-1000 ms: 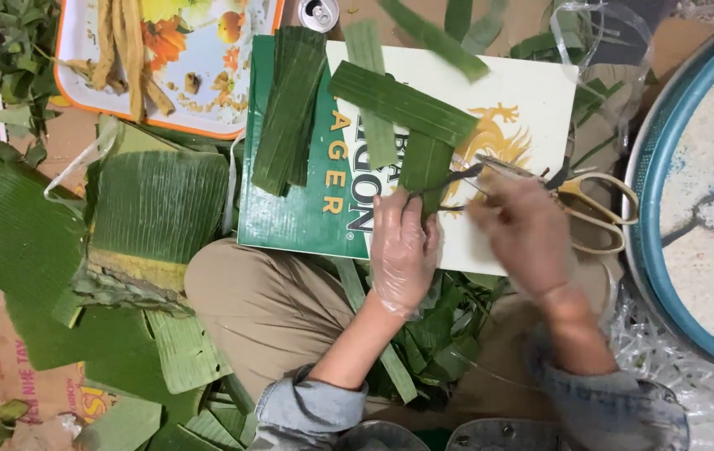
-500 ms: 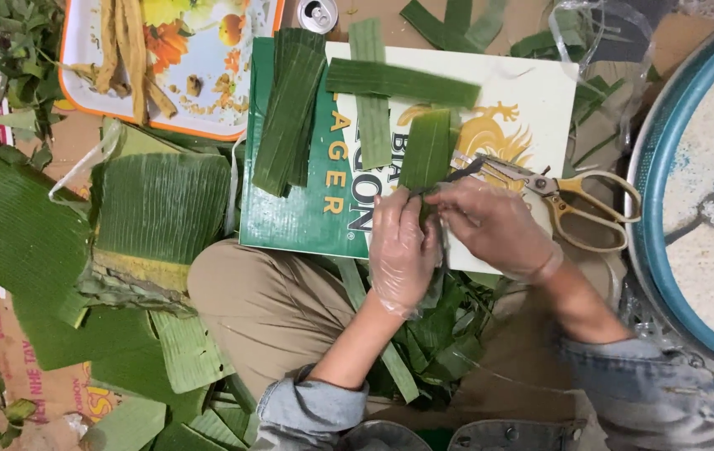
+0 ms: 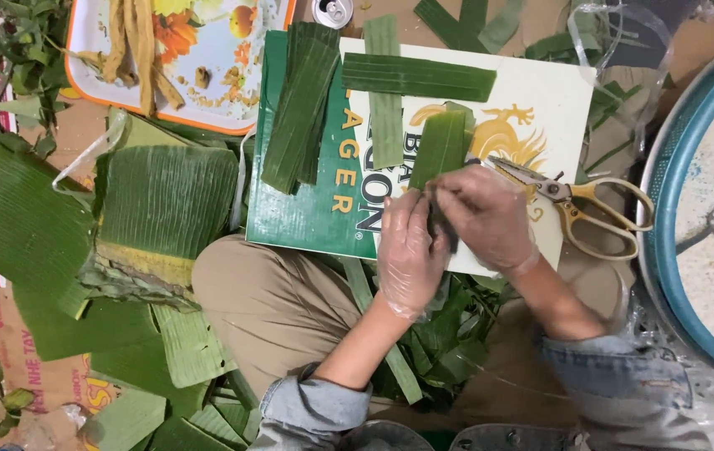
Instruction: Wrapping traditional rice cakes using banana leaves, rice, and string.
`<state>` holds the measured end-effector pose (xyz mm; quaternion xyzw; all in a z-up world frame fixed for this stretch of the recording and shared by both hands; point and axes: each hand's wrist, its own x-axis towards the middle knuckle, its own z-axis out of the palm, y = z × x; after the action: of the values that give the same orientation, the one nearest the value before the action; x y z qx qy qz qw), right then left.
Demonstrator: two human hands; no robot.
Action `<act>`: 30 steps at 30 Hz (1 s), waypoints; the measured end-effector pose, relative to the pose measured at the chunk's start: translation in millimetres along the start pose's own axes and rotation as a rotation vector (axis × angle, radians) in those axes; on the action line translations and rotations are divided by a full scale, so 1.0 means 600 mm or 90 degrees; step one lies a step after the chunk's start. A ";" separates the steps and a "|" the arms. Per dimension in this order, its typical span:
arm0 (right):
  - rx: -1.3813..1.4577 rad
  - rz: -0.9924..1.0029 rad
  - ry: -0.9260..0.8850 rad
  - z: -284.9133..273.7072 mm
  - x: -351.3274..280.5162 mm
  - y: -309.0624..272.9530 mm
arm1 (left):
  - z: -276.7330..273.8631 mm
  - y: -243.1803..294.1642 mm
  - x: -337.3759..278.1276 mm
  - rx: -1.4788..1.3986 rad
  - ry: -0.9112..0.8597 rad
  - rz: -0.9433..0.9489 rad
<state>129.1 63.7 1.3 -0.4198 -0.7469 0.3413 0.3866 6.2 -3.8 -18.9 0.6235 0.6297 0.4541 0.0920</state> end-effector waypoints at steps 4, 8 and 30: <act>-0.248 0.070 0.045 0.015 0.014 -0.027 | 0.007 -0.003 0.000 0.017 0.012 0.009; -0.345 0.152 -0.041 0.014 0.006 -0.043 | 0.003 -0.001 0.005 0.001 0.028 0.008; 0.203 0.378 -0.061 -0.030 -0.049 0.035 | -0.029 -0.107 0.019 -0.065 -0.198 0.094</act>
<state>162.7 49.8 -16.4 -0.5370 -0.5464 0.5707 0.2956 -53.3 10.5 -48.0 0.7250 0.5370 0.3890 0.1861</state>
